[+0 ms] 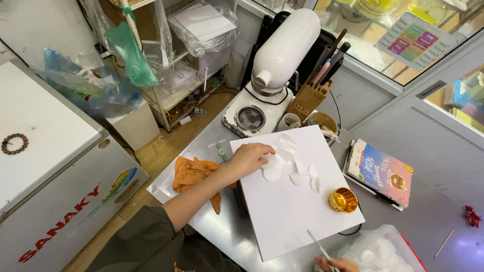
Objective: The person shapes white fondant petals at a workbench, pressing and curling each petal with a small ball tool and brush, dipping the tool into a small gold cup between petals, and placing the finished petals on a white board with others.
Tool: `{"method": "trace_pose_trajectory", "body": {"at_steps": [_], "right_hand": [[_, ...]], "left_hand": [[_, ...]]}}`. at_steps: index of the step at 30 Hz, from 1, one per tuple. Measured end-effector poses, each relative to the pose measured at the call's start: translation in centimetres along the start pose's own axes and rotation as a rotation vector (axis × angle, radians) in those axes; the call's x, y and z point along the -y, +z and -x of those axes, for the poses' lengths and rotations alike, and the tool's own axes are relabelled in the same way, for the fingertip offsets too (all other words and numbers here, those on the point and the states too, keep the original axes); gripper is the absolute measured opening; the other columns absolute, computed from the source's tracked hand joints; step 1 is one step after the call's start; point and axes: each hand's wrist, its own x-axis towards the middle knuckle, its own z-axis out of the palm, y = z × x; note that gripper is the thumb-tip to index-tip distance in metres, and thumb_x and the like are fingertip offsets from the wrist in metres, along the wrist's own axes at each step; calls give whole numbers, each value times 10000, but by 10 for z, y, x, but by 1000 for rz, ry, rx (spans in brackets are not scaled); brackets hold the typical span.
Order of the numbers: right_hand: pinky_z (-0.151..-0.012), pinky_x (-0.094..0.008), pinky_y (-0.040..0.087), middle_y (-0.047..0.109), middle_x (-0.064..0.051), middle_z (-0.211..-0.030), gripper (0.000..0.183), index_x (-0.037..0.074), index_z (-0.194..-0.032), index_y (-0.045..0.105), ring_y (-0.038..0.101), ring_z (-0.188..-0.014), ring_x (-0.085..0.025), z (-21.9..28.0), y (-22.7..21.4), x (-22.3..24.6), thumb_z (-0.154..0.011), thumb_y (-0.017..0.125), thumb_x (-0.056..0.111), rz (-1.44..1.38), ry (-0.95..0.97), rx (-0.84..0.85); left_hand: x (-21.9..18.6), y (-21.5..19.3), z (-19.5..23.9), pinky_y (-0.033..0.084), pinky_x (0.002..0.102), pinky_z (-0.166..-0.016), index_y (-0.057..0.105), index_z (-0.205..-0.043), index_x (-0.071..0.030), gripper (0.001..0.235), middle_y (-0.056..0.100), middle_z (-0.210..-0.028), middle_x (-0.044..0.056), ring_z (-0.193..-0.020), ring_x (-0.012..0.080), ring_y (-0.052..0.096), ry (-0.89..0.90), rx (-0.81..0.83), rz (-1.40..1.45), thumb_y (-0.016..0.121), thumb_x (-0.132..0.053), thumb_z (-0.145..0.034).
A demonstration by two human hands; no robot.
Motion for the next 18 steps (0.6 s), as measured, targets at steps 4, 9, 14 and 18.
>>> {"method": "trace_pose_trajectory", "body": {"at_steps": [4, 9, 14, 18], "right_hand": [[-986, -531, 628, 705, -156, -867, 198, 81, -1057, 551, 768, -875, -273, -114, 152, 74, -1012, 739, 37, -144, -9, -207], [-865, -483, 634, 741, -218, -1045, 298, -9, -1220, 574, 773, -951, -347, -201, 272, 191, -1043, 489, 215, -380, 414, -555], [-726, -429, 625, 756, -273, -878, 272, -122, -1134, 696, 744, -766, -319, -172, 279, 179, -886, 742, -20, 160, 758, -337], [-688, -420, 625, 726, -259, -845, 214, -105, -1074, 670, 740, -718, -292, -133, 244, 138, -888, 729, -17, 147, 677, -426]], "left_hand": [[-33, -16, 11, 594, 309, -682, 730, -1090, -104, 260, 765, -986, 74, -774, 187, 761, -39, 37, 206, 773, -151, -838], [-72, -4, 58, 607, 258, -650, 732, -1049, -72, 265, 787, -915, 57, -735, 128, 767, 58, 224, 436, 810, -232, -851], [-79, 9, 93, 616, 267, -729, 750, -1036, -49, 178, 775, -912, 86, -802, 144, 759, 172, 322, 483, 772, -176, -914], [-45, 7, 81, 626, 285, -708, 747, -1035, -54, 173, 771, -944, 87, -811, 163, 768, 184, 268, 466, 728, -147, -891]]}}
